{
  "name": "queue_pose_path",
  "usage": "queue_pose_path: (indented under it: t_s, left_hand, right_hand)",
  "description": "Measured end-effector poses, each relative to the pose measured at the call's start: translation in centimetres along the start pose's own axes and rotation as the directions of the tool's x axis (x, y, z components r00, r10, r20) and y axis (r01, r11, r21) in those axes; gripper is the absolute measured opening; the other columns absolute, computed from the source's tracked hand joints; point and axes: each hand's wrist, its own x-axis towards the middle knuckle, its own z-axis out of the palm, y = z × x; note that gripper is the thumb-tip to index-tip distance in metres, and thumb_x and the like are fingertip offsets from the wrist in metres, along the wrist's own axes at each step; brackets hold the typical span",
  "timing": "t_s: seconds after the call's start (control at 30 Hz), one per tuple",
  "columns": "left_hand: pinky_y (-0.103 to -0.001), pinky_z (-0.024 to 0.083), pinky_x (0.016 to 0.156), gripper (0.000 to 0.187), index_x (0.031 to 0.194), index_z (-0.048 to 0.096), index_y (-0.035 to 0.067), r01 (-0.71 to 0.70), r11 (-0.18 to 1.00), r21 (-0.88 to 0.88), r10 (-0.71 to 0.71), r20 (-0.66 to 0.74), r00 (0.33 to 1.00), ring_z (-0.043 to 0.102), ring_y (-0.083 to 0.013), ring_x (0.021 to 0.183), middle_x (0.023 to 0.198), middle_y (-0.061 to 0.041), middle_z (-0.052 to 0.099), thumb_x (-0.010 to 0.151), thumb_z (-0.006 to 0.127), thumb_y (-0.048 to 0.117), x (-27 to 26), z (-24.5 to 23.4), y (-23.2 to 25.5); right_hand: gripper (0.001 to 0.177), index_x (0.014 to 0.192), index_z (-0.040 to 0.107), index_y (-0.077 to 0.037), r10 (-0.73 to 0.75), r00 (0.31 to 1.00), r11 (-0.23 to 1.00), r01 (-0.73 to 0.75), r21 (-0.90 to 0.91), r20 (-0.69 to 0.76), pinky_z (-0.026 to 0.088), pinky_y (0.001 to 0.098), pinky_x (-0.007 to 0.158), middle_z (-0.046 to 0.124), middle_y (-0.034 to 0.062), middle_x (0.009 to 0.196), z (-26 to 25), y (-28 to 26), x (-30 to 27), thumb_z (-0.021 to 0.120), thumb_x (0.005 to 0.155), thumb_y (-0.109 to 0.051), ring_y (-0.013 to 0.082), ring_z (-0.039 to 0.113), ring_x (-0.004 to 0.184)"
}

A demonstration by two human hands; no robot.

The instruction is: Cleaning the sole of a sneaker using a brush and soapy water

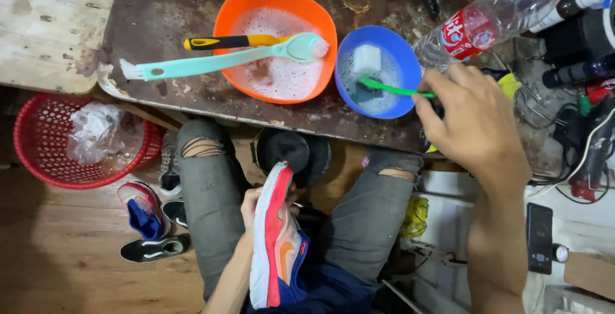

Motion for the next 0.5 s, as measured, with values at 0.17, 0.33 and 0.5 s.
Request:
queue_pose_path:
  t_s: [0.17,0.33,0.5]
  left_hand:
    - [-0.037,0.050,0.064,0.057,0.133,0.051,0.011,-0.072,0.996,0.048,0.076,-0.088,0.993,0.063,-0.0231,0.071,0.104,-0.018,0.065,0.079,0.053,0.028,-0.1,1.4,0.3]
    - [-0.031,0.045,0.092,0.054,0.134,0.049,0.002,-0.172,0.982,0.077,0.181,-0.140,0.973,0.060,-0.0264,0.105,0.120,-0.018,0.060,0.084,0.050,0.020,0.2,3.4,0.5]
    - [-0.034,0.036,0.108,0.052,0.134,0.047,-0.001,-0.229,0.969,0.089,0.241,-0.148,0.959,0.053,-0.0259,0.117,0.130,-0.017,0.054,0.085,0.050,0.016,1.1,4.6,0.6]
  right_hand:
    - [0.018,0.090,0.059,-0.001,0.001,0.987,0.999,0.007,0.049,-0.162,0.037,0.0398,0.070,0.052,0.0096,0.081,-0.8,-0.3,-1.8,0.062,0.098,-0.017,0.0267,0.049,0.077]
    - [0.017,0.098,0.062,0.002,-0.041,0.926,0.999,0.048,0.011,-0.375,0.039,0.0415,0.076,0.057,0.0155,0.095,0.8,-0.3,-3.1,0.073,0.104,-0.009,0.0323,0.053,0.089]
    - [0.015,0.113,0.060,0.004,-0.038,0.948,0.997,0.059,0.057,-0.317,0.042,0.0444,0.089,0.057,0.0209,0.106,3.8,1.8,-4.8,0.073,0.113,-0.002,0.0390,0.056,0.099]
